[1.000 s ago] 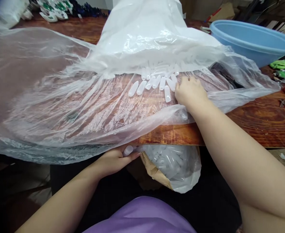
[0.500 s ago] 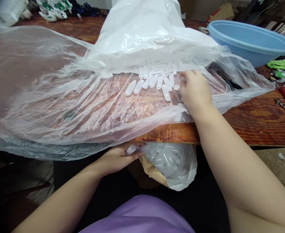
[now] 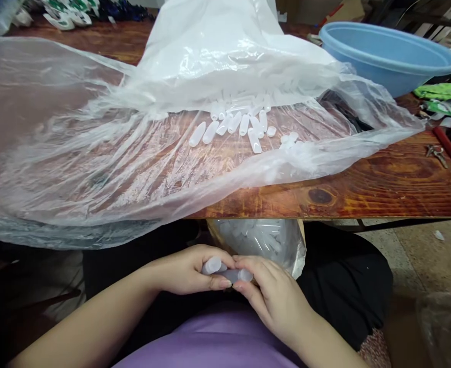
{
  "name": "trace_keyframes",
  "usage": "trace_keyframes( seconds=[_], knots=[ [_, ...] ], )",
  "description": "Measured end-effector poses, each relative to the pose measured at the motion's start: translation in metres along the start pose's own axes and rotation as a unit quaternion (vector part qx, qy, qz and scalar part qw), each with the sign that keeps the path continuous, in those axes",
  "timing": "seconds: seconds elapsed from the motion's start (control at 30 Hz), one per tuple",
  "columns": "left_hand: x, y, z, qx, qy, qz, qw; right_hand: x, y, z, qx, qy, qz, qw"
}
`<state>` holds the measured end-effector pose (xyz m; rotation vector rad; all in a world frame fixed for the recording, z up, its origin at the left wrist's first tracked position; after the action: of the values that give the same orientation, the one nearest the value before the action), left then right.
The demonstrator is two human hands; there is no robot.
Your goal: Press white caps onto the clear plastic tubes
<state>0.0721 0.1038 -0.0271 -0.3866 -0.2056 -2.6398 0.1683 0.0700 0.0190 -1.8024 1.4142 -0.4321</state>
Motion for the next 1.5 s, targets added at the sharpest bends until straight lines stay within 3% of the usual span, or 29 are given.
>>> trace_keyframes(
  seconds=[0.1, 0.2, 0.33, 0.47, 0.57, 0.67, 0.73, 0.83, 0.9, 0.97, 1.03, 1.1, 1.27, 1.37, 1.5],
  knots=[
    [-0.003, 0.001, -0.003, 0.041, -0.026, -0.002, 0.999, 0.004, -0.002, 0.007, -0.051, 0.037, 0.03, 0.998],
    [-0.004, 0.002, -0.003, 0.097, -0.03, -0.014, 0.995, 0.004, -0.006, 0.005, -0.111, 0.04, 0.006, 0.993],
    [-0.003, 0.004, -0.008, 0.095, -0.051, -0.032, 0.994, 0.007, -0.007, -0.003, -0.126, -0.005, -0.052, 0.991],
    [-0.003, 0.006, -0.009, 0.091, -0.059, -0.043, 0.993, 0.009, -0.008, -0.008, -0.111, -0.047, -0.064, 0.991],
    [-0.005, 0.006, -0.006, 0.035, -0.044, -0.041, 0.998, 0.006, -0.004, 0.008, -0.077, 0.058, -0.06, 0.993],
    [-0.005, 0.005, -0.004, -0.053, -0.034, -0.024, 0.998, 0.012, 0.01, 0.03, -0.034, 0.198, -0.104, 0.974],
    [-0.005, 0.006, -0.005, -0.073, -0.038, -0.012, 0.997, 0.017, 0.015, 0.036, -0.036, 0.224, -0.106, 0.968],
    [-0.001, 0.007, -0.006, -0.047, -0.037, 0.005, 0.998, 0.021, 0.011, 0.028, -0.093, 0.155, -0.054, 0.982],
    [0.001, 0.01, -0.008, -0.024, -0.034, 0.011, 0.999, 0.024, 0.012, 0.019, -0.122, 0.1, -0.058, 0.986],
    [0.004, 0.012, -0.008, -0.028, -0.032, 0.023, 0.999, 0.026, 0.017, 0.018, -0.12, 0.109, -0.088, 0.983],
    [0.006, 0.014, -0.009, -0.06, -0.033, 0.045, 0.997, 0.028, 0.022, 0.024, -0.112, 0.159, -0.117, 0.974],
    [0.009, 0.014, -0.008, -0.101, -0.036, 0.072, 0.992, 0.028, 0.022, 0.026, -0.109, 0.178, -0.118, 0.971],
    [0.017, 0.02, -0.005, -0.173, -0.027, 0.09, 0.98, 0.023, 0.02, 0.012, -0.124, 0.092, -0.109, 0.982],
    [0.017, 0.026, 0.001, -0.305, 0.018, 0.094, 0.947, 0.026, 0.027, 0.02, -0.161, 0.175, -0.107, 0.965],
    [0.011, 0.036, 0.007, -0.555, 0.067, 0.1, 0.823, 0.033, 0.043, 0.035, -0.338, 0.321, -0.079, 0.881]
  ],
)
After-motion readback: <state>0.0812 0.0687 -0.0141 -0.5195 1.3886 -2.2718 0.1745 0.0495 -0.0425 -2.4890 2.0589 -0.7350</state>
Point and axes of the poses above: each hand's wrist, its own x-axis away from the middle knuckle, its own y-axis out of the palm, z = x × y, the point moved 8 cm from there along -x, towards the middle knuckle, and after that the axes turned 4 degrees about z, right-handed, at the moved point
